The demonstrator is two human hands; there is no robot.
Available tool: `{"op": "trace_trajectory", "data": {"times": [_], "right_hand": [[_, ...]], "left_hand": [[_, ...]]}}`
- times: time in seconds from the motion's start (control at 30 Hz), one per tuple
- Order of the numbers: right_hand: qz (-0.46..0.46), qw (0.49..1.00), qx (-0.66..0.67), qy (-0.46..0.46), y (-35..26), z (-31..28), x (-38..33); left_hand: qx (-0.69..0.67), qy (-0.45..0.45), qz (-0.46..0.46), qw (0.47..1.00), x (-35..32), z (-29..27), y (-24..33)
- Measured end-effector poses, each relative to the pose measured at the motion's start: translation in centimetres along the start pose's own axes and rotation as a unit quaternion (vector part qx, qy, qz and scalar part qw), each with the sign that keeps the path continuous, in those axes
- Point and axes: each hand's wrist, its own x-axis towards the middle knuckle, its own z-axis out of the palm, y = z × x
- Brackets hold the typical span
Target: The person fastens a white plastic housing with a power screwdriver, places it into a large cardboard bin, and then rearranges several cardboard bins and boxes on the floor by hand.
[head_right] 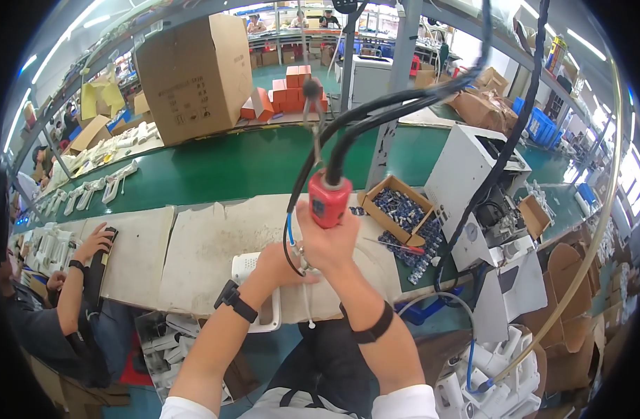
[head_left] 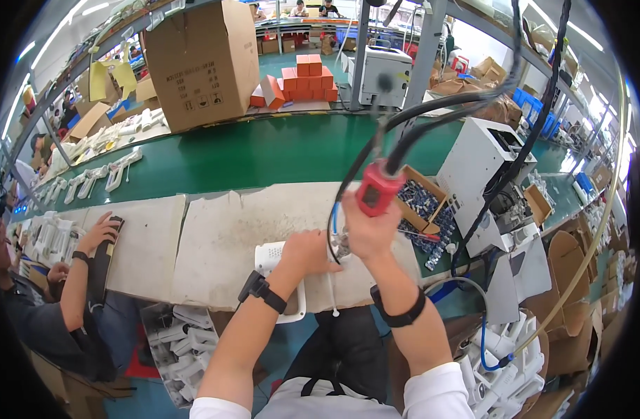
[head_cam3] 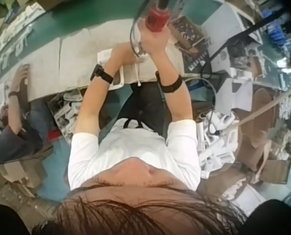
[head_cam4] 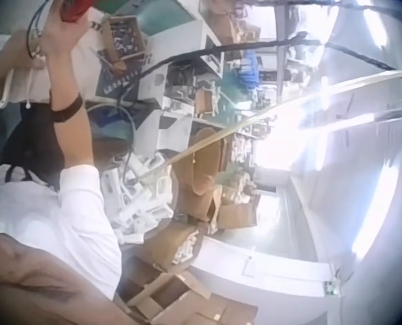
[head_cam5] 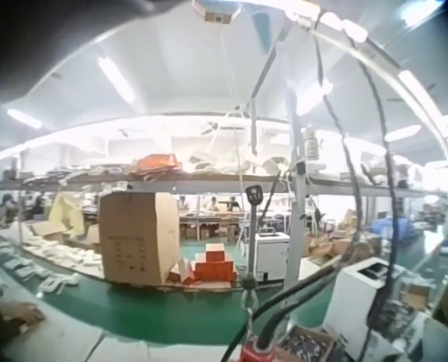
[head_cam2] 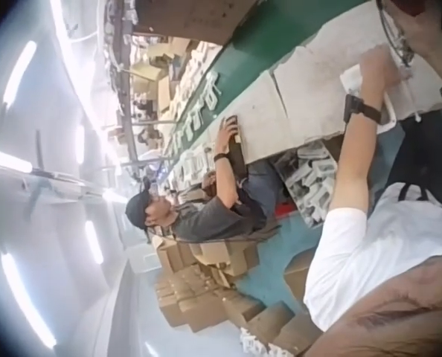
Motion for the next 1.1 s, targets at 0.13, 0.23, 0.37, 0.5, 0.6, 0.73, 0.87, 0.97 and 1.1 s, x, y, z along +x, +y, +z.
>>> {"op": "trace_trajectory", "data": {"times": [0.13, 0.23, 0.37, 0.5, 0.6, 0.73, 0.87, 0.97, 1.1], "right_hand": [[0.016, 1.0, -0.014, -0.014, 2.0, -0.2, -0.2], [0.014, 0.999, -0.026, -0.023, 1.3, 0.2, 0.0], [-0.013, 0.999, 0.052, 0.009, -2.8, 0.8, 1.2], [-0.023, 0.997, 0.077, -0.011, -5.1, 2.6, 1.9], [-0.023, 0.998, 0.042, -0.038, -3.3, 3.7, 2.2], [-0.011, 0.999, 0.033, -0.026, -1.3, 4.5, 2.4], [0.007, 0.998, 0.054, -0.032, 0.2, 5.3, 2.5], [0.02, 0.998, 0.046, -0.029, 2.7, 5.5, 2.1], [0.013, 0.998, 0.033, -0.044, 2.8, 6.3, 1.4]], "left_hand": [[0.071, 0.018, 0.021, 0.997, -1.2, -2.3, -0.9], [0.067, 0.071, 0.019, 0.995, -3.3, -2.3, -5.6], [0.043, -0.07, -0.031, 0.996, -3.9, -2.4, -5.7], [-0.012, -0.068, -0.043, 0.997, -3.0, -2.7, -2.8], [-0.045, -0.047, -0.053, 0.996, -2.7, -2.7, -1.5], [-0.019, -0.052, -0.046, 0.997, -2.3, -2.1, -2.0], [-0.009, -0.015, -0.027, 0.999, -1.8, -0.4, -3.0], [-0.028, -0.023, -0.038, 0.999, -1.4, -0.4, -2.6], [-0.031, -0.079, -0.069, 0.994, -1.3, 0.1, -3.0]]}}
